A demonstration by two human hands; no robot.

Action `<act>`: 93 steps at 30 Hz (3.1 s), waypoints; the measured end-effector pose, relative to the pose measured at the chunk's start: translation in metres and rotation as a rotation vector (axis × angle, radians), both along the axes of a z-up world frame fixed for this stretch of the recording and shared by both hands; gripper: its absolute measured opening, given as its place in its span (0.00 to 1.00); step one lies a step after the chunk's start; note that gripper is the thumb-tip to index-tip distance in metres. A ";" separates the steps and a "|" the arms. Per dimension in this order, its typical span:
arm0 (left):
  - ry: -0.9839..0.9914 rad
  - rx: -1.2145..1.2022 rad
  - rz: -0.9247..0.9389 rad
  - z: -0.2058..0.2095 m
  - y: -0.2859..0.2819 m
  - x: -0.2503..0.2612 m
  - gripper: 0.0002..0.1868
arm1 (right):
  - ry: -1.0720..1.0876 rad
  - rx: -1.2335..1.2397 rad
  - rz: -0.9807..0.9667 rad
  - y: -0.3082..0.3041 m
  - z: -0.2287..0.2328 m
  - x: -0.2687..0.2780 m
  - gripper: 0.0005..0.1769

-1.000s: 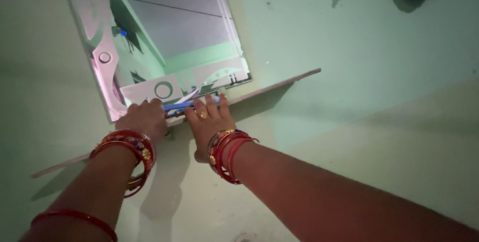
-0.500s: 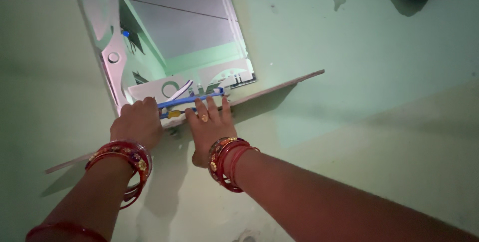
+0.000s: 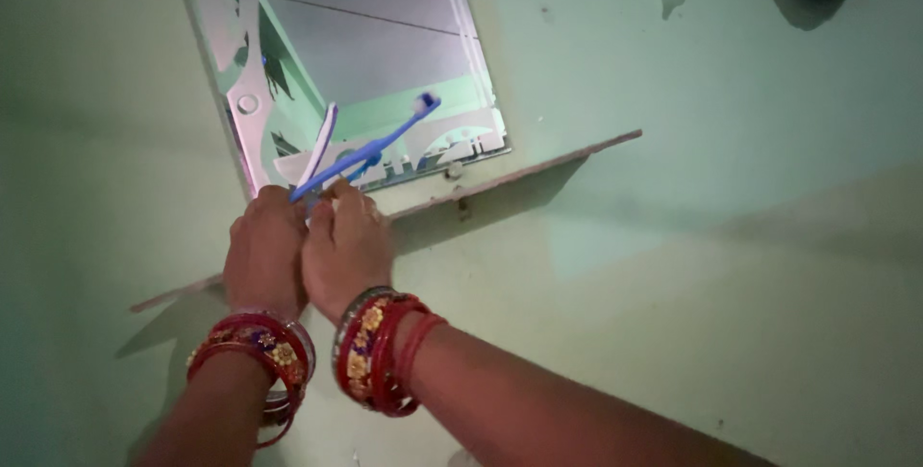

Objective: The person retrieves toothbrushes and toothpaste from a shelf above a sink. They then apply toothpaste to the toothbrushes and rinse them under running water from the faucet.

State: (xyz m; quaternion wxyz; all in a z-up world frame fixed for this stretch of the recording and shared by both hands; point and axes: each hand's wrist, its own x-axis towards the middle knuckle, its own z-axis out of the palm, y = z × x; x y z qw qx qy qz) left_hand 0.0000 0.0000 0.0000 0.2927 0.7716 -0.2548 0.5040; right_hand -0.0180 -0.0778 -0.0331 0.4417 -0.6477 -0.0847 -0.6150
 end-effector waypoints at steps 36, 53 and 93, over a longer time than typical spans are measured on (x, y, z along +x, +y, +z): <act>0.551 -0.232 -0.317 -0.276 0.071 -0.058 0.13 | 0.476 0.930 0.888 0.058 -0.207 -0.041 0.08; 1.163 -0.353 -0.253 -0.305 0.061 -0.049 0.14 | 1.092 1.033 0.688 0.014 -0.270 -0.057 0.15; 1.027 0.064 -0.124 -0.418 0.043 -0.015 0.15 | 1.222 0.841 0.633 0.019 -0.326 -0.061 0.20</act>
